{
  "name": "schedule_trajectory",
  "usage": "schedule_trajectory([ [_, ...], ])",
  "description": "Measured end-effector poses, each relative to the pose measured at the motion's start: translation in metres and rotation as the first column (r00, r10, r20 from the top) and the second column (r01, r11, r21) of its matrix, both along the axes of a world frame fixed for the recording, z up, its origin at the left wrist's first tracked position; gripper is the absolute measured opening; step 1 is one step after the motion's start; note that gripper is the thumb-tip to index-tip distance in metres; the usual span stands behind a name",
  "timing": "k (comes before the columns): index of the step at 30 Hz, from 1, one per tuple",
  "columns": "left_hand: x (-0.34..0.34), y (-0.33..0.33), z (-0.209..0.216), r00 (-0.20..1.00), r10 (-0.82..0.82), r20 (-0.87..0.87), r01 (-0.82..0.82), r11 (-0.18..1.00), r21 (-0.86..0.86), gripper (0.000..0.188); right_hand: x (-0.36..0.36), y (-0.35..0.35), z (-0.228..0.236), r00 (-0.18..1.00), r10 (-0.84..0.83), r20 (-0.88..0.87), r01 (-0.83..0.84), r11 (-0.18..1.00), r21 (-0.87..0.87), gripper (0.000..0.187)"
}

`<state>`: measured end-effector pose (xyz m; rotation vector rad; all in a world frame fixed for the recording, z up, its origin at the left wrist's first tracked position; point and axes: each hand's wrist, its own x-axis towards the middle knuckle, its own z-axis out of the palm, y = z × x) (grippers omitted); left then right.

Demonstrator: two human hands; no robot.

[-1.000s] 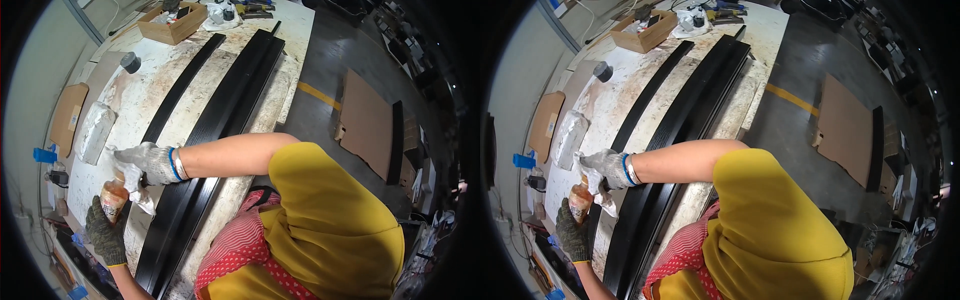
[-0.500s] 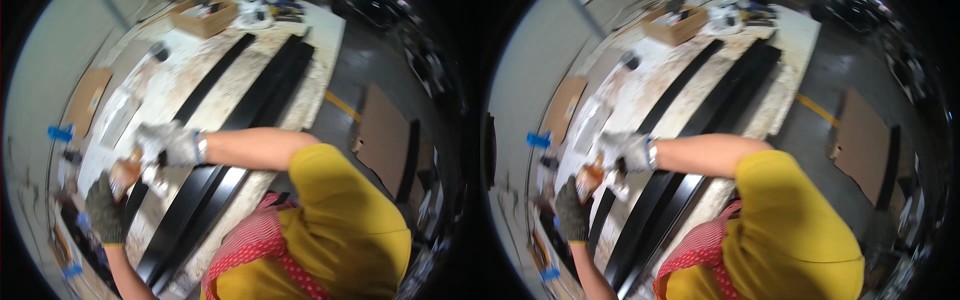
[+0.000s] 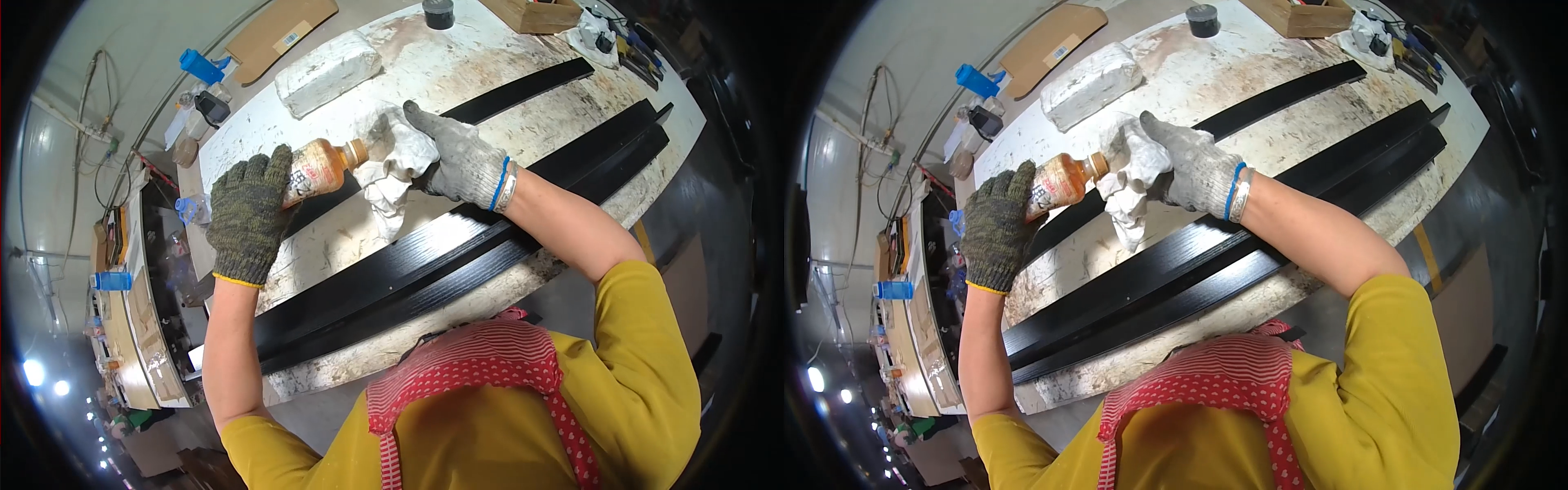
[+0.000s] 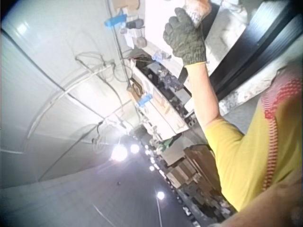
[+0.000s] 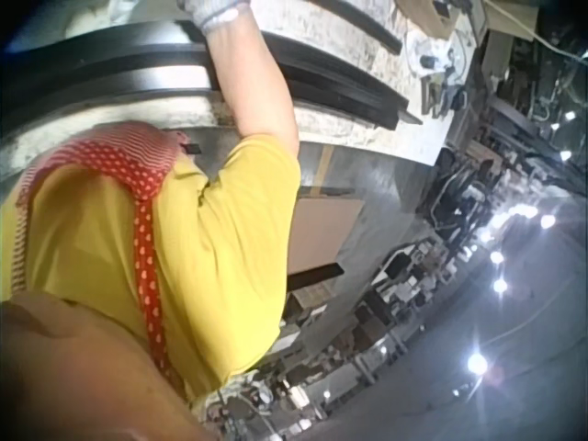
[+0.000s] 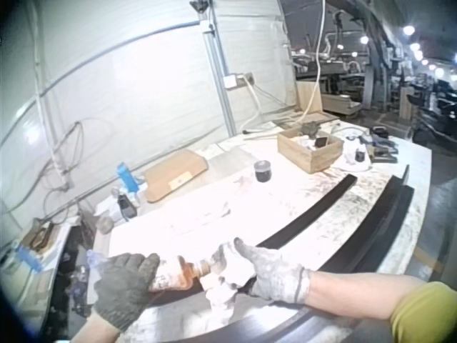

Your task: The person wipes several black wood boards with a cloth. The person pours liquid from a bottle onto the cloth and then rubs the surface and edges of the boards.

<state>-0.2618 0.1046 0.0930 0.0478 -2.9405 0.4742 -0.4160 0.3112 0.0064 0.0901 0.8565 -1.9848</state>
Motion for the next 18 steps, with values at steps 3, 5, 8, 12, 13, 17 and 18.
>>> schedule_trajectory([
  [3, -0.002, -0.008, -0.013, 0.992, -0.124, -0.009, 0.124, 0.992, 0.033, 0.062, -0.004, 0.003, -0.009, 1.0, 0.01, 0.012, -0.01, 1.0, 0.026, 0.04],
  [5, -0.007, -0.012, -0.029, 0.995, -0.088, 0.037, 0.081, 0.986, 0.145, 0.065, -0.003, 0.002, -0.013, 0.999, -0.042, 0.008, 0.042, 0.999, -0.01, 0.037],
  [8, -0.01, -0.032, -0.055, 0.996, -0.063, -0.056, 0.081, 0.901, 0.427, 0.077, 0.001, 0.003, -0.003, 0.998, -0.022, -0.059, 0.024, 0.999, 0.031, 0.036],
  [12, -0.042, -0.044, -0.092, 0.992, 0.109, 0.064, -0.12, 0.654, 0.747, 0.077, -0.015, 0.002, -0.02, 0.993, -0.097, -0.065, 0.104, 0.987, 0.125, 0.037],
  [13, -0.054, -0.053, -0.104, 0.985, 0.155, 0.074, -0.156, 0.626, 0.764, 0.077, -0.019, 0.001, -0.032, 0.992, -0.105, -0.064, 0.112, 0.985, 0.13, 0.037],
  [17, -0.086, -0.078, -0.136, 0.964, 0.239, -0.115, 0.031, 0.33, 0.944, 0.076, -0.011, -0.004, -0.014, 0.987, -0.118, -0.111, 0.137, 0.974, 0.179, 0.036],
  [18, -0.106, -0.083, -0.144, 0.945, 0.245, -0.216, 0.116, 0.367, 0.923, 0.075, -0.006, 0.004, 0.0, 0.992, -0.128, -0.002, 0.127, 0.98, 0.151, 0.035],
])
